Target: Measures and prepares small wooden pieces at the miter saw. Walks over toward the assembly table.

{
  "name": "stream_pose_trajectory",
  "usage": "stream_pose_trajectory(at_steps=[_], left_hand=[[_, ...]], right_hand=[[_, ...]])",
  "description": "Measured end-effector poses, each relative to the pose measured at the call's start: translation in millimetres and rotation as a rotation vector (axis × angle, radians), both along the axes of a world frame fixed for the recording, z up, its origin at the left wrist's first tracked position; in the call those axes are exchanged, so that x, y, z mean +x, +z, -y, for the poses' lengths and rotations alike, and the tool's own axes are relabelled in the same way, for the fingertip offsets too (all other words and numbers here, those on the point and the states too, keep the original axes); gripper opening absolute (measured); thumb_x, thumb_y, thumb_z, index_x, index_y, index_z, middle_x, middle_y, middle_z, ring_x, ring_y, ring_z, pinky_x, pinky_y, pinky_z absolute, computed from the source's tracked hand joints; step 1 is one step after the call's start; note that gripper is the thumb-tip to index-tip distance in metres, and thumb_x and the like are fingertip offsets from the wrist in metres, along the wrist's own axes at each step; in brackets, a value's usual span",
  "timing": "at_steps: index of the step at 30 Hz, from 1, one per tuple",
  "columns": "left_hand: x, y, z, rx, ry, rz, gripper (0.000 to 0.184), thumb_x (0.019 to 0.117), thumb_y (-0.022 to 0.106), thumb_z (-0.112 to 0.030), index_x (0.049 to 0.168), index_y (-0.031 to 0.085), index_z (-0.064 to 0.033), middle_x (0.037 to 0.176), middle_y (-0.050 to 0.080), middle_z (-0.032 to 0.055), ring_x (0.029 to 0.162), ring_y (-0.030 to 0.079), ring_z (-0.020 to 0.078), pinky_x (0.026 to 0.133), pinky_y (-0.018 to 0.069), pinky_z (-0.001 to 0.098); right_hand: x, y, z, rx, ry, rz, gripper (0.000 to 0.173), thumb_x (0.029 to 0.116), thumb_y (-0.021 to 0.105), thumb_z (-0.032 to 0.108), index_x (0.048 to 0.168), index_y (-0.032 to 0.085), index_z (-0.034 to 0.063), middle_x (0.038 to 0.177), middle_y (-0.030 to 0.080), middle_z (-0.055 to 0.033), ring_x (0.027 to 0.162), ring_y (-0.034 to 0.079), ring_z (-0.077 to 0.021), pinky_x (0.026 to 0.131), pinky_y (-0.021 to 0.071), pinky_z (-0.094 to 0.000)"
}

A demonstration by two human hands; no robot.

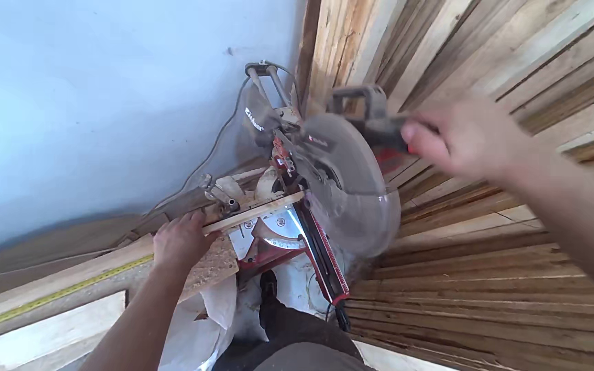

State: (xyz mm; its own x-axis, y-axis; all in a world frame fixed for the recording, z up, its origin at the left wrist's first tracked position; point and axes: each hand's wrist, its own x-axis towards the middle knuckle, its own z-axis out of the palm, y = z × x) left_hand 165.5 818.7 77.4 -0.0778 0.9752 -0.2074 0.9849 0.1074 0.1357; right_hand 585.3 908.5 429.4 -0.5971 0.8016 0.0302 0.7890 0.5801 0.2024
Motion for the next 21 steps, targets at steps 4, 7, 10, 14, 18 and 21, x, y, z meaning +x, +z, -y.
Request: stream_pose_trajectory(at_steps=[4, 7, 10, 14, 18, 21], left_hand=[[0, -2, 3, 0.036, -0.015, 0.014, 0.052, 0.0817, 0.083, -0.054, 0.108, 0.071, -0.0106, 0.105, 0.074, 0.013, 0.102, 0.071, 0.0365, 0.087, 0.0553, 0.0604], [0, -1, 5, 0.026, -0.023, 0.02, 0.052, 0.0825, 0.082, -0.055, 0.109, 0.071, -0.011, 0.104, 0.074, 0.0139, 0.101, 0.071, 0.0371, 0.087, 0.0552, 0.0601], [0, 4, 4, 0.034, -0.014, 0.052, 0.051, 0.0828, 0.083, -0.052, 0.108, 0.071, -0.0085, 0.104, 0.074, 0.0167, 0.1, 0.071, 0.0408, 0.084, 0.0552, 0.0634], [1, 0, 8, 0.037, -0.007, 0.056, 0.05, 0.0834, 0.083, -0.051, 0.105, 0.07, -0.008, 0.102, 0.073, 0.0174, 0.098, 0.07, 0.0414, 0.082, 0.0546, 0.0642], [-1, -4, 7, 0.081, -0.033, 0.045, 0.048, 0.0832, 0.083, -0.051, 0.101, 0.07, -0.0083, 0.1, 0.073, 0.0156, 0.098, 0.07, 0.0391, 0.083, 0.0551, 0.0625], [0, 1, 3, 0.053, -0.022, 0.024, 0.049, 0.0836, 0.082, -0.052, 0.104, 0.07, -0.0089, 0.103, 0.073, 0.0164, 0.098, 0.07, 0.0408, 0.08, 0.0554, 0.0641]], right_hand=[[34, -91, 81, 0.161, -0.033, -0.125, 0.063, 0.1019, 0.029, 0.053, 0.104, 0.073, 0.008, 0.092, 0.074, -0.0101, 0.084, 0.072, -0.0278, 0.064, 0.0574, -0.0504], [49, -150, 116, 0.207, -0.045, -0.184, 0.062, 0.101, 0.029, 0.054, 0.097, 0.07, 0.0076, 0.09, 0.071, -0.0095, 0.085, 0.07, -0.0262, 0.065, 0.057, -0.0458], [54, -176, 123, 0.25, -0.02, -0.203, 0.063, 0.1018, 0.029, 0.054, 0.094, 0.07, 0.006, 0.088, 0.071, -0.0104, 0.083, 0.07, -0.0267, 0.065, 0.056, -0.0443], [57, -199, 133, 0.262, -0.031, -0.211, 0.062, 0.1008, 0.03, 0.052, 0.095, 0.069, 0.0048, 0.091, 0.072, -0.0119, 0.085, 0.07, -0.0279, 0.067, 0.0566, -0.0448], [56, -240, 140, 0.291, -0.08, -0.218, 0.063, 0.0991, 0.03, 0.055, 0.093, 0.069, 0.0059, 0.091, 0.071, -0.0117, 0.086, 0.069, -0.0285, 0.068, 0.0559, -0.0452], [54, -263, 139, 0.312, -0.113, -0.243, 0.062, 0.0992, 0.03, 0.055, 0.096, 0.069, 0.0067, 0.097, 0.072, -0.013, 0.09, 0.069, -0.0305, 0.072, 0.0558, -0.047]])
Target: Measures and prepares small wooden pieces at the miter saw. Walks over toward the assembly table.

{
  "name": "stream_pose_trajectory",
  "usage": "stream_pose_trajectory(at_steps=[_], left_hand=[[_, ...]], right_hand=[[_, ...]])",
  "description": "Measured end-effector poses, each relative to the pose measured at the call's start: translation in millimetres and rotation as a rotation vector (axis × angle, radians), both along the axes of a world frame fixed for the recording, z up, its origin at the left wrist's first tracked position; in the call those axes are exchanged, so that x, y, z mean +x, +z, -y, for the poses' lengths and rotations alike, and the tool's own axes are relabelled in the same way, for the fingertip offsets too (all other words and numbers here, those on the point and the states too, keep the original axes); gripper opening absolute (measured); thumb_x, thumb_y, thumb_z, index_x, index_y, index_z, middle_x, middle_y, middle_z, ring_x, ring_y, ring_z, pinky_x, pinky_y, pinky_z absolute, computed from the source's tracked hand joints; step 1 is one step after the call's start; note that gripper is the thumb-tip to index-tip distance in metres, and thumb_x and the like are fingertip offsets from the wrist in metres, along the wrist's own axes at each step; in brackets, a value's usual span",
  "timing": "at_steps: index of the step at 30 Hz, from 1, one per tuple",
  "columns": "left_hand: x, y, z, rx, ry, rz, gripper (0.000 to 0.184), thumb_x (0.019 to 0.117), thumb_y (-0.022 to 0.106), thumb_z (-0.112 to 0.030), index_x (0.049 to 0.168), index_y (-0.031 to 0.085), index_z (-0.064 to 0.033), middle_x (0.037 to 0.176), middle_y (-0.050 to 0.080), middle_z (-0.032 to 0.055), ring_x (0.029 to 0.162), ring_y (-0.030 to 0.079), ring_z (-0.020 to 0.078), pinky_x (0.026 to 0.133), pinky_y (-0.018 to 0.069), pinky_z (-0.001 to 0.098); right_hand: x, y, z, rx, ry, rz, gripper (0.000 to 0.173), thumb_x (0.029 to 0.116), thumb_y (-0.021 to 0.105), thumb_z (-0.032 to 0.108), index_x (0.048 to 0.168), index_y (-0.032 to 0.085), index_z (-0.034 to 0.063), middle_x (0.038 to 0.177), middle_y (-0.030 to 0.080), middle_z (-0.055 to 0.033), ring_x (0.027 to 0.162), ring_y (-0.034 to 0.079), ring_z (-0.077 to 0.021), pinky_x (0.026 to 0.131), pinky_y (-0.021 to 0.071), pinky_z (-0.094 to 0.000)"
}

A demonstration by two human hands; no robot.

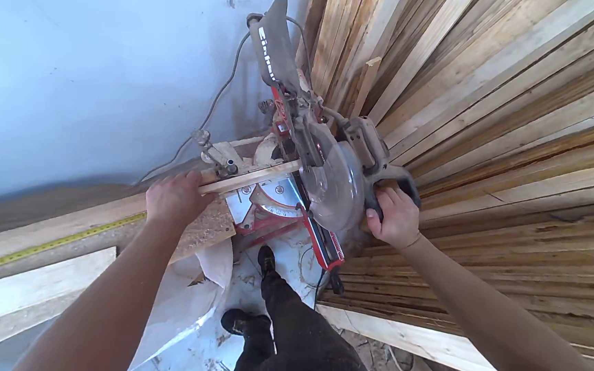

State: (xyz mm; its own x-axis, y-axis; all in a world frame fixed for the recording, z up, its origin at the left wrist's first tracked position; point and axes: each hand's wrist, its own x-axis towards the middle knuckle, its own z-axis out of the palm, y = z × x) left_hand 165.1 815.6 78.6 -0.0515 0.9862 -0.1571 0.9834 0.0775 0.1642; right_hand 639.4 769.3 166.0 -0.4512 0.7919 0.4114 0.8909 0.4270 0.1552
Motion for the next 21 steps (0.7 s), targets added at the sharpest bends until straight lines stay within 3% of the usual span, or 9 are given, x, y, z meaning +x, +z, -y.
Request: stream_pose_trajectory(at_steps=[4, 6, 9, 11, 12, 15, 17, 19, 21], left_hand=[[0, 4, -2, -0.075, -0.006, -0.005, 0.053, 0.0846, 0.081, -0.053, 0.11, 0.069, -0.0078, 0.109, 0.071, 0.0191, 0.1, 0.069, 0.0438, 0.079, 0.055, 0.0672], [-8, 4, -3, -0.1, -0.045, 0.0, 0.055, 0.0873, 0.08, -0.048, 0.121, 0.066, -0.0073, 0.118, 0.069, 0.0197, 0.106, 0.068, 0.0437, 0.084, 0.0553, 0.0667], [-28, 2, 5, -0.053, -0.189, 0.044, 0.07, 0.0936, 0.076, -0.03, 0.152, 0.046, -0.0058, 0.144, 0.057, 0.0214, 0.127, 0.059, 0.0432, 0.103, 0.0501, 0.0622], [-44, -1, 14, -0.006, -0.271, 0.031, 0.072, 0.0969, 0.072, -0.022, 0.158, 0.038, -0.0062, 0.154, 0.049, 0.0196, 0.137, 0.052, 0.0394, 0.111, 0.0458, 0.0576], [-49, 2, 20, 0.007, -0.287, 0.024, 0.067, 0.0978, 0.07, -0.018, 0.157, 0.041, -0.0057, 0.155, 0.048, 0.0186, 0.141, 0.05, 0.037, 0.113, 0.0443, 0.0559], [-54, 29, 58, 0.098, -0.224, 0.059, 0.044, 0.0964, 0.067, -0.006, 0.14, 0.062, -0.0079, 0.148, 0.058, 0.0147, 0.135, 0.057, 0.0358, 0.108, 0.0484, 0.0595], [-52, 46, 111, 0.083, -0.065, 0.14, 0.042, 0.0979, 0.063, -0.009, 0.139, 0.065, -0.0121, 0.142, 0.063, 0.0125, 0.124, 0.065, 0.0372, 0.1, 0.052, 0.0637], [-39, 60, 178, 0.031, 0.198, 0.342, 0.038, 0.1016, 0.063, -0.02, 0.139, 0.065, -0.0143, 0.126, 0.072, 0.0133, 0.11, 0.071, 0.036, 0.094, 0.0551, 0.0639], [-15, 65, 258, 0.074, 0.553, 0.609, 0.038, 0.099, 0.067, -0.027, 0.133, 0.068, -0.0098, 0.101, 0.076, 0.0123, 0.087, 0.075, 0.0264, 0.082, 0.0605, 0.0531]], right_hand=[[1, 10, 1, -0.081, 0.006, 0.012, 0.063, 0.0998, 0.031, 0.056, 0.105, 0.07, 0.0068, 0.102, 0.072, -0.0127, 0.095, 0.069, -0.0303, 0.076, 0.0566, -0.0471], [0, 26, -2, -0.147, -0.008, 0.022, 0.064, 0.099, 0.033, 0.059, 0.113, 0.071, 0.0087, 0.108, 0.071, -0.0111, 0.099, 0.069, -0.0288, 0.079, 0.0574, -0.0469], [-3, 77, -18, -0.106, -0.019, -0.034, 0.064, 0.0988, 0.035, 0.063, 0.121, 0.073, 0.016, 0.121, 0.072, -0.0094, 0.111, 0.068, -0.0288, 0.092, 0.0544, -0.0522], [-8, 122, -34, -0.012, -0.017, -0.153, 0.063, 0.1018, 0.035, 0.063, 0.126, 0.072, 0.0172, 0.128, 0.07, -0.0108, 0.119, 0.065, -0.0309, 0.1, 0.0492, -0.0557], [-12, 146, -38, 0.042, 0.007, -0.258, 0.062, 0.1039, 0.036, 0.06, 0.13, 0.07, 0.0142, 0.133, 0.067, -0.0134, 0.124, 0.062, -0.0321, 0.105, 0.0461, -0.0562], [-42, 204, -27, 0.224, 0.257, -0.601, 0.055, 0.1081, 0.04, 0.046, 0.132, 0.066, 0.0042, 0.137, 0.062, -0.016, 0.132, 0.056, -0.028, 0.111, 0.0469, -0.0469], [-75, 206, 5, 0.105, 0.47, -0.79, 0.045, 0.1083, 0.04, 0.046, 0.129, 0.066, 0.0152, 0.134, 0.062, -0.0003, 0.13, 0.057, -0.0183, 0.108, 0.0502, -0.0406], [-112, 165, 34, -0.178, 0.661, -0.925, 0.038, 0.1074, 0.042, 0.048, 0.116, 0.07, 0.0237, 0.116, 0.069, 0.0079, 0.114, 0.064, -0.0129, 0.099, 0.0549, -0.038], [-155, 104, 59, -0.555, 0.806, -0.96, 0.034, 0.1076, 0.047, 0.043, 0.113, 0.072, 0.0197, 0.108, 0.072, 0.0016, 0.106, 0.068, -0.0143, 0.092, 0.0582, -0.0359]])
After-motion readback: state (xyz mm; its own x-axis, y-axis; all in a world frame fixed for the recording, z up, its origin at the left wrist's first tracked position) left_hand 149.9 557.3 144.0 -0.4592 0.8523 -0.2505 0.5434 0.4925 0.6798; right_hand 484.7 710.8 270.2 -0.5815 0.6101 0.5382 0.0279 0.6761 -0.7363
